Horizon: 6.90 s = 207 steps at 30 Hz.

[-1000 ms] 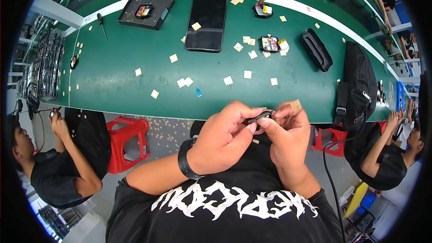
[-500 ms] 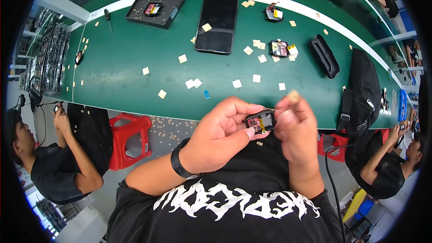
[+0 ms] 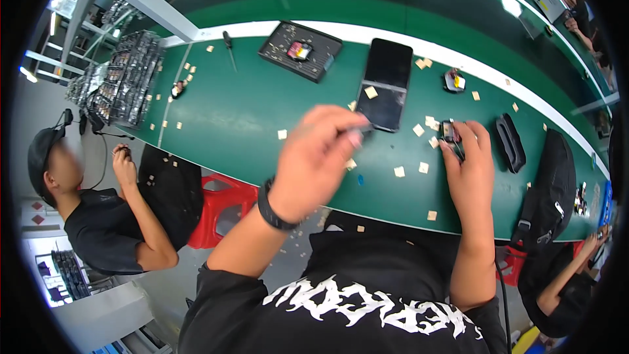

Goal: Assembling small electronic components, specifically attaching stickers/labels to what appear to be smartwatch or small device modules at a factory workbench.

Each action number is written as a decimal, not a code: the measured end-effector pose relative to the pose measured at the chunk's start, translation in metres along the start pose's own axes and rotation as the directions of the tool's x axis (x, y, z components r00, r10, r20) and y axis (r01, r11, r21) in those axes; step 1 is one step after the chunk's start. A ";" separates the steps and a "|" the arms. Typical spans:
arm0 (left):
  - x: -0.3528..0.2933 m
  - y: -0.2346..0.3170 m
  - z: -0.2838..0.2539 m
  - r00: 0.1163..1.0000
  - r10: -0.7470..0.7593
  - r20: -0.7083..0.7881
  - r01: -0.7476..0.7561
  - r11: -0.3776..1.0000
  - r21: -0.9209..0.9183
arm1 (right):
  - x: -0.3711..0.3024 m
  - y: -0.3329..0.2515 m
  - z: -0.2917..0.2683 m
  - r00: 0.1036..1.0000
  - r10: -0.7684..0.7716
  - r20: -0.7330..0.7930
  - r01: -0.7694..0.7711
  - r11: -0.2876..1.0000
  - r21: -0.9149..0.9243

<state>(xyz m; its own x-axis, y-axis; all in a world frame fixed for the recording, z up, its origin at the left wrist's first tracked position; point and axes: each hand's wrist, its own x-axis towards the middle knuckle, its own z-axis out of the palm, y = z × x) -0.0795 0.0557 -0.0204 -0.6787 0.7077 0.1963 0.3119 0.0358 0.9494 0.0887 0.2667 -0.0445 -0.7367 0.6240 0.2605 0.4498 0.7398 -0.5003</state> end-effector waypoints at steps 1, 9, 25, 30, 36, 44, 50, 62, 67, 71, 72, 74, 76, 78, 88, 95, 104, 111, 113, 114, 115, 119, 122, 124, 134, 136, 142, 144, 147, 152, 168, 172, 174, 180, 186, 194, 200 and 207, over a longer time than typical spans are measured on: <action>0.019 -0.009 -0.015 0.990 0.122 -0.066 -0.102 0.963 0.249 | 0.000 0.000 0.000 1.000 0.014 -0.007 -0.015 1.000 -0.014; 0.121 -0.052 -0.089 0.932 -0.008 -0.362 0.146 0.922 0.357 | 0.009 -0.008 -0.005 1.000 0.030 -0.009 -0.030 0.997 0.064; 0.011 -0.084 -0.172 0.780 -0.270 -0.564 0.450 0.869 0.206 | -0.012 0.006 0.001 0.998 0.026 -0.050 -0.012 0.964 0.264; 0.006 -0.081 -0.183 0.862 0.288 -0.417 0.293 0.386 0.874 | -0.030 -0.017 -0.015 1.000 0.006 0.001 -0.006 0.950 0.313; -0.001 0.004 -0.043 0.988 0.048 -0.148 0.011 0.929 0.369 | -0.047 -0.029 -0.021 0.955 -0.296 -0.037 0.282 0.856 0.433; 0.042 -0.017 -0.028 0.893 0.432 -0.127 -0.286 0.763 0.580 | -0.063 -0.036 -0.028 0.917 -0.394 -0.054 0.379 0.826 0.418; 0.127 -0.035 -0.085 0.998 -0.063 -0.029 0.060 0.579 0.813 | -0.073 -0.026 -0.028 0.925 -0.378 -0.043 0.366 0.854 0.369; 0.120 -0.039 -0.084 0.961 0.268 -0.062 -0.145 0.684 0.715 | -0.074 -0.020 -0.032 0.945 -0.324 -0.033 0.310 0.863 0.399; 0.109 -0.038 -0.077 0.945 0.319 -0.072 -0.205 0.749 0.630 | -0.072 -0.022 -0.028 0.959 -0.284 -0.009 0.260 0.862 0.435; 0.107 -0.050 -0.088 0.919 0.392 -0.037 -0.240 0.633 0.736 | -0.072 -0.022 -0.025 0.954 -0.299 0.004 0.269 0.867 0.419; 0.105 -0.051 -0.093 0.908 0.417 -0.034 -0.253 0.612 0.750 | -0.072 -0.022 -0.024 0.954 -0.300 0.005 0.271 0.870 0.413; 0.098 -0.046 -0.105 0.928 0.368 -0.063 -0.210 0.652 0.728 | -0.074 -0.017 -0.024 0.957 -0.289 -0.008 0.267 0.873 0.408; 0.085 -0.037 -0.119 0.942 0.306 -0.138 -0.126 0.703 0.700 | -0.075 -0.013 -0.025 0.959 -0.281 -0.023 0.266 0.874 0.408; 0.064 -0.032 -0.129 0.968 0.191 -0.164 -0.011 0.681 0.732 | -0.076 -0.010 -0.028 0.971 -0.238 -0.031 0.231 0.896 0.378; 0.050 -0.045 -0.130 0.998 -0.024 0.056 -0.033 0.566 0.824 | -0.073 -0.008 -0.024 0.960 -0.279 -0.022 0.265 0.880 0.395; 0.017 -0.043 -0.115 0.996 -0.083 -0.044 0.061 0.925 -0.376 | -0.083 -0.006 -0.025 0.971 -0.234 -0.044 0.231 0.882 0.410; -0.030 0.012 -0.049 0.981 -0.048 0.189 0.194 0.335 -0.922 | -0.083 -0.008 -0.021 0.977 -0.214 -0.023 0.203 0.880 0.430; -0.044 0.038 -0.046 0.957 -0.166 0.236 0.284 0.396 -0.873 | -0.086 -0.010 -0.017 0.982 -0.188 -0.020 0.178 0.882 0.436; -0.045 0.038 -0.045 0.955 -0.176 0.239 0.295 0.471 -0.832 | -0.086 -0.010 -0.017 0.984 -0.178 -0.019 0.169 0.889 0.427; -0.045 0.038 -0.044 0.954 -0.178 0.242 0.298 0.464 -0.834 | -0.086 -0.010 -0.017 0.985 -0.170 -0.021 0.163 0.892 0.422; -0.047 0.040 -0.043 0.957 -0.177 0.232 0.290 0.502 -0.815 | -0.087 -0.011 -0.017 0.985 -0.173 -0.019 0.165 0.893 0.418; -0.053 0.045 -0.041 0.956 -0.213 0.202 0.292 0.611 -0.736 | -0.088 -0.011 -0.017 0.990 -0.139 -0.014 0.132 0.900 0.416; -0.056 0.047 -0.039 0.952 -0.247 0.179 0.300 0.656 -0.693 | -0.089 -0.010 -0.016 0.992 -0.127 -0.012 0.121 0.903 0.412; -0.057 0.049 -0.038 0.953 -0.250 0.171 0.298 0.671 -0.679 | -0.089 -0.011 -0.015 0.992 -0.124 -0.013 0.119 0.905 0.408; -0.067 0.061 -0.041 0.957 -0.277 0.092 0.283 0.806 -0.520 | -0.092 -0.012 -0.013 0.993 -0.121 -0.017 0.118 0.911 0.395; -0.070 0.063 -0.041 0.959 -0.272 0.082 0.275 0.817 -0.506 | -0.093 -0.012 -0.013 0.993 -0.118 -0.014 0.114 0.912 0.395; -0.075 0.071 -0.043 0.949 -0.299 0.101 0.309 0.818 -0.485 | -0.094 -0.012 -0.012 0.995 -0.102 -0.016 0.100 0.913 0.395; -0.074 0.074 -0.045 0.944 -0.309 0.113 0.325 0.820 -0.471 | -0.094 -0.011 -0.012 0.995 -0.101 -0.012 0.097 0.912 0.399; -0.068 0.073 -0.050 0.895 -0.398 0.201 0.436 0.690 -0.578 | -0.093 -0.013 -0.012 0.996 -0.088 -0.015 0.087 0.912 0.401; -0.065 0.068 -0.051 0.850 -0.435 0.296 0.516 0.577 -0.633 | -0.094 -0.012 -0.010 0.998 -0.059 -0.006 0.056 0.906 0.419; -0.065 0.060 -0.040 0.869 -0.448 0.210 0.488 0.704 -0.516 | -0.096 -0.007 -0.006 1.000 0.002 -0.003 0.000 0.883 0.470; -0.064 0.058 -0.040 0.851 -0.475 0.222 0.515 0.677 -0.526 | -0.095 -0.007 -0.004 1.000 0.014 0.003 -0.014 0.870 0.494; -0.062 0.058 -0.041 0.827 -0.509 0.240 0.552 0.653 -0.518 | -0.095 -0.006 -0.004 1.000 0.004 -0.007 -0.001 0.876 0.483; -0.049 0.024 -0.056 0.819 -0.550 0.162 0.570 0.749 -0.338 | -0.094 -0.009 -0.013 0.999 0.038 0.004 -0.035 0.880 0.474; -0.033 -0.074 -0.132 0.940 -0.233 -0.249 0.306 0.898 0.316 | -0.086 -0.019 -0.017 0.996 -0.093 0.000 0.081 0.874 0.479; -0.012 -0.029 -0.127 0.988 0.117 -0.098 0.056 0.321 0.945 | -0.076 -0.034 -0.024 0.984 -0.176 -0.035 0.170 0.854 0.492; -0.047 0.028 0.003 0.896 -0.211 0.392 0.293 0.943 -0.161 | -0.078 -0.032 -0.025 0.968 -0.244 -0.062 0.230 0.762 0.605; -0.067 0.004 0.064 0.760 -0.332 0.559 0.645 0.497 -0.581 | -0.087 -0.041 -0.040 0.984 -0.009 0.178 -0.116 0.725 0.678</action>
<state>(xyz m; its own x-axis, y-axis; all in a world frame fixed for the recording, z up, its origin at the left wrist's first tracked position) 0.0093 0.0536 -0.0455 -0.2470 0.9204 -0.3030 -0.6691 0.0641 0.7404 0.1538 0.1920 -0.0137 -0.8191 0.5622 0.1137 0.0692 0.2937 -0.9534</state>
